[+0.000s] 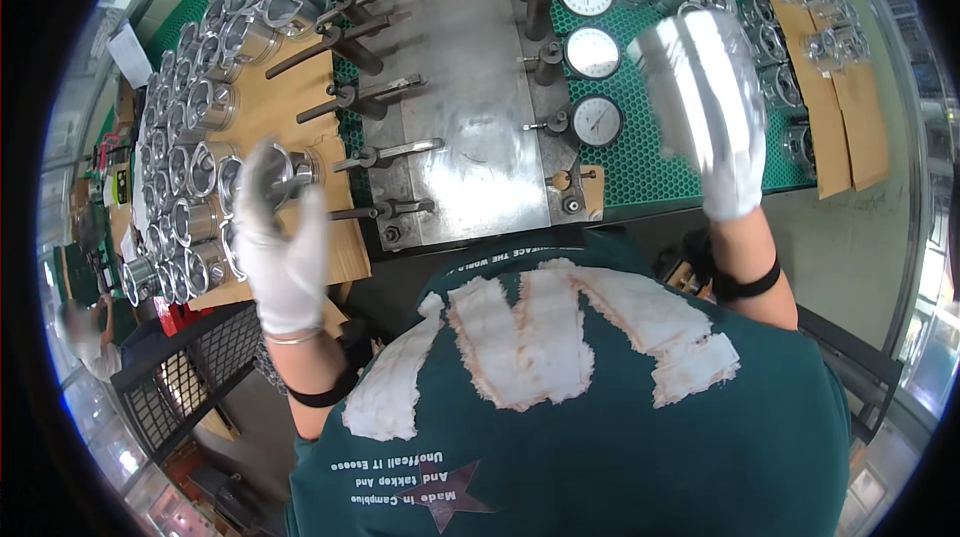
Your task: Inspecting metal pistons by placing them into gauges and moving them between work surfaces.
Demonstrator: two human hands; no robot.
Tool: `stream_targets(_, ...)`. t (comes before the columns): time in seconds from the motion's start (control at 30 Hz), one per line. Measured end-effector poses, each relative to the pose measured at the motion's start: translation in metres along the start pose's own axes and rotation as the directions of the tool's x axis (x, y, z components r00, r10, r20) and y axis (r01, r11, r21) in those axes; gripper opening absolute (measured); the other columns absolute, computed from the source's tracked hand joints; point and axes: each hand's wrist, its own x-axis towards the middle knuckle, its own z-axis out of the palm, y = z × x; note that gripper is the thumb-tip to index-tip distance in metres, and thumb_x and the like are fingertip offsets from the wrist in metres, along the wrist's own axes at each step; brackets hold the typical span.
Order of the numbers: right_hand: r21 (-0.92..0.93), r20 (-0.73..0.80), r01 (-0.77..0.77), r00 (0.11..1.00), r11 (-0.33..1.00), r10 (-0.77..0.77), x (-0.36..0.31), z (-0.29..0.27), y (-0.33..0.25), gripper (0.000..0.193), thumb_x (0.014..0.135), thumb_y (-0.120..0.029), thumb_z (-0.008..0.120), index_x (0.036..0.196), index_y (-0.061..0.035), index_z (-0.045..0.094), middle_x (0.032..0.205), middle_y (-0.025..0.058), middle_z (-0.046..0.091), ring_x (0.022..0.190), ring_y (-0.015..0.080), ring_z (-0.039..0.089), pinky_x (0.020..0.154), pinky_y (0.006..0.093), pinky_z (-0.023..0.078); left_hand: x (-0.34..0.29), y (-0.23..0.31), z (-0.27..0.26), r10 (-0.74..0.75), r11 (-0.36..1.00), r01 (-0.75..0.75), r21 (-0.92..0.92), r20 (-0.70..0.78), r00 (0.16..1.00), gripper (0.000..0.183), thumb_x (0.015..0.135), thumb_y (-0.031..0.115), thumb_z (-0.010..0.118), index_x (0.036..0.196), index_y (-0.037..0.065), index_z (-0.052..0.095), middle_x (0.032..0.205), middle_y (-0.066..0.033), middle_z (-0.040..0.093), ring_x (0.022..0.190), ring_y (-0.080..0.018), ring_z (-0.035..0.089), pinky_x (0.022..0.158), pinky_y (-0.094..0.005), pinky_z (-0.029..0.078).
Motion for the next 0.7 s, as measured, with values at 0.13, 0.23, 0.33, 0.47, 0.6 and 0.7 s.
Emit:
stream_targets(0.13,-0.013,-0.138,-0.465,0.878,0.885,0.459,0.060,-0.032,0.064,0.028,0.097,-0.024,0.053,0.109,0.0004,0.058,0.078,0.0116,0.065,0.057,0.0183,0.060,0.052,0.0320,0.052,-0.021,-0.086,-0.056,-0.213,0.733,0.288,0.616,-0.194,0.958,0.058,0.084,0.022,0.067,0.133,-0.004,0.051,0.112,-0.0280,0.066,0.102,-0.0420,0.066,0.090,-0.0450,0.052)
stream_targets(0.23,0.156,0.070,-0.798,0.596,0.582,0.800,0.111,-0.045,0.141,0.020,0.096,-0.020,0.051,0.095,-0.0020,0.058,0.067,0.0065,0.060,0.050,0.0168,0.056,0.045,0.0296,0.047,-0.012,-0.065,-0.042,-0.499,0.406,0.360,0.840,-0.126,0.857,0.053,0.084,0.032,0.064,0.124,-0.002,0.058,0.106,-0.0291,0.067,0.099,-0.0438,0.066,0.087,-0.0477,0.052)
stream_targets(0.33,0.195,0.041,-0.813,0.566,0.549,0.824,0.136,-0.025,0.168,0.020,0.098,-0.021,0.049,0.089,-0.0040,0.056,0.066,0.0053,0.059,0.050,0.0172,0.057,0.047,0.0308,0.050,-0.005,-0.078,-0.042,-0.531,0.354,0.444,0.823,-0.214,0.820,0.044,0.084,0.038,0.062,0.112,0.003,0.065,0.102,-0.0263,0.069,0.098,-0.0432,0.066,0.087,-0.0490,0.052)
stream_targets(0.47,0.370,-0.070,-0.779,0.520,0.507,0.851,0.158,-0.028,0.188,0.022,0.098,-0.023,0.048,0.098,-0.0022,0.055,0.074,0.0094,0.062,0.061,0.0221,0.064,0.058,0.0356,0.057,-0.006,-0.093,-0.054,-0.586,0.320,0.469,0.824,-0.217,0.781,0.047,0.089,0.046,0.056,0.109,0.006,0.067,0.102,-0.0241,0.070,0.101,-0.0420,0.066,0.088,-0.0485,0.051)
stream_targets(0.6,0.368,-0.087,-0.697,0.633,0.615,0.770,0.148,-0.021,0.164,0.032,0.097,-0.029,0.053,0.118,-0.0042,0.051,0.106,0.0223,0.063,0.082,0.0306,0.067,0.067,0.0389,0.059,-0.015,-0.101,-0.062,-0.616,0.252,0.447,0.858,-0.215,0.758,0.054,0.094,0.050,0.049,0.112,0.002,0.066,0.102,-0.0260,0.069,0.101,-0.0426,0.065,0.088,-0.0475,0.050)
stream_targets(0.7,0.107,-0.002,-0.631,0.772,0.768,0.635,0.125,-0.032,0.125,0.051,0.096,-0.034,0.058,0.134,-0.0033,0.045,0.103,0.0185,0.067,0.073,0.0215,0.065,0.063,0.0335,0.056,-0.035,-0.120,-0.095,-0.596,0.538,0.556,0.634,-0.180,0.782,0.055,0.095,0.047,0.052,0.113,-0.004,0.065,0.099,-0.0221,0.071,0.092,-0.0357,0.068,0.084,-0.0424,0.050)
